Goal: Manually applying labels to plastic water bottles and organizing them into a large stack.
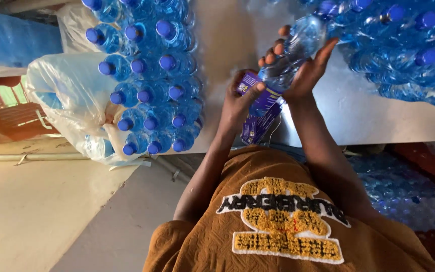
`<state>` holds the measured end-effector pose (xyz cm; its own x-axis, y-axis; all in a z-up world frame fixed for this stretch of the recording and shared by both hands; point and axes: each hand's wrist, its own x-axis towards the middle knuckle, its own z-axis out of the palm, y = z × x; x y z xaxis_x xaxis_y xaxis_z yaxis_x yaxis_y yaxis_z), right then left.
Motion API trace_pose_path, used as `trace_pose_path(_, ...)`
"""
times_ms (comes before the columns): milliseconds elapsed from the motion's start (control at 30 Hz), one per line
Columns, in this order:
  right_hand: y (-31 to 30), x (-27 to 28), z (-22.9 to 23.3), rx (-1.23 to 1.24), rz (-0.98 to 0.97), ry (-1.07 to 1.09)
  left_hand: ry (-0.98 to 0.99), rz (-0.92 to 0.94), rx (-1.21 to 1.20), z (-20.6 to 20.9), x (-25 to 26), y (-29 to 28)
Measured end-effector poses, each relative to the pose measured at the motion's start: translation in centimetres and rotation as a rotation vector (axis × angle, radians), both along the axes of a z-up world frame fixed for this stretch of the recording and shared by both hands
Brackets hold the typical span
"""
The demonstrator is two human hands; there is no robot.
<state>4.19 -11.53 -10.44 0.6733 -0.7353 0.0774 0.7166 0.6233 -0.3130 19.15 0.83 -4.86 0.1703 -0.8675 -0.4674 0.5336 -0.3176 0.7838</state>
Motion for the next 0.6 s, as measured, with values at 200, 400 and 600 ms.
trace_pose_path(200, 0.8, -1.0, 4.8, 0.232, -0.146, 0.133, -0.964, -0.002, -0.374, 1.4, -1.5, 0.9)
trace_pose_path(400, -0.4, -3.5, 3.6, -0.178, 0.035, -0.142, -0.490, -0.095, -0.362, 3.4, -1.9, 1.4)
trace_pose_path(600, 0.6, -4.1, 2.9, -0.122, -0.004, -0.136, -0.614, -0.205, -0.299, 5.8, -1.9, 2.4)
